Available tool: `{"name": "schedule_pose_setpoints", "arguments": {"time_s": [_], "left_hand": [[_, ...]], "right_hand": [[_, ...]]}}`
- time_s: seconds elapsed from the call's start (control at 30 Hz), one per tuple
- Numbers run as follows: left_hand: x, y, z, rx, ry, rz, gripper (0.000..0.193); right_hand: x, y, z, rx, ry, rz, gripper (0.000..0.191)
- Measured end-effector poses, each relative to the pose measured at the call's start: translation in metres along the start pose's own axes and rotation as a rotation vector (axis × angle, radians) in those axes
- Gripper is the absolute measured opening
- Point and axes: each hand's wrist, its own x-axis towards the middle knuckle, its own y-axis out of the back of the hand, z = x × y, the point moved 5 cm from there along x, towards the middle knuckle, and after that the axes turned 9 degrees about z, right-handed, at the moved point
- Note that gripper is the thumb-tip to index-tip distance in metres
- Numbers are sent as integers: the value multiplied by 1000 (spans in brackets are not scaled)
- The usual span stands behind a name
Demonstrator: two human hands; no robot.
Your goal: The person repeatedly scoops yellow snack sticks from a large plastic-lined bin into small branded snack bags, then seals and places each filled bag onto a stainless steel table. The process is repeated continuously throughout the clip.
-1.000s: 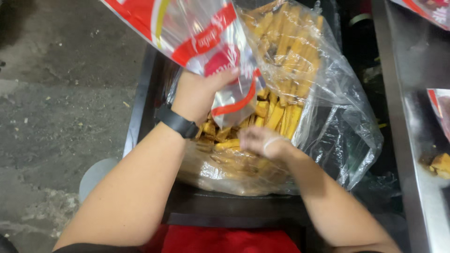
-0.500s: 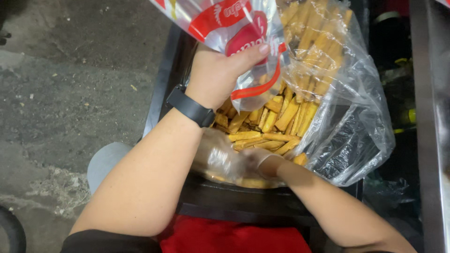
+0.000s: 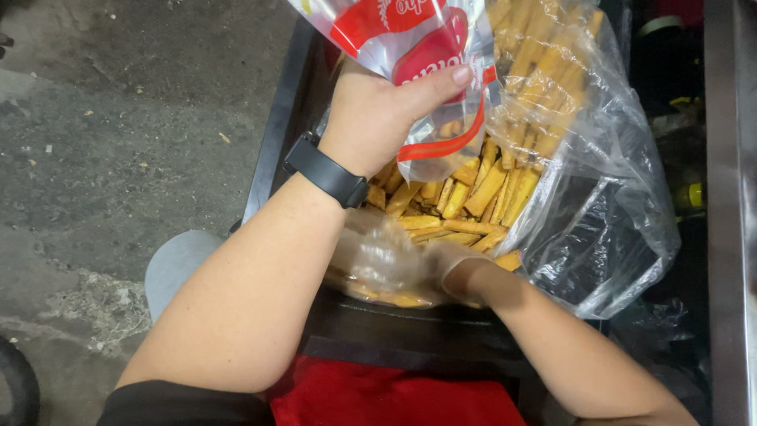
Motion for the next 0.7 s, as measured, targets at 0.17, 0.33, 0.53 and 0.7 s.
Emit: {"name": "schedule_pose_setpoints", "arguments": {"time_s": [0.17, 0.33, 0.53, 0.7], "left_hand": [[-1, 1, 1, 37, -3, -10, 41], [-2, 2, 3, -5, -17, 8, 40], [-10, 2, 6, -38, -19, 0, 38], [-5, 4, 10, 8, -47, -2, 41]], "right_hand": [[16, -18, 5, 1566, -293, -31, 20], [15, 43, 27, 1087, 79, 358, 22], [28, 66, 27, 639, 313, 626, 23], [8, 8, -11, 546, 596, 68, 45]]}}
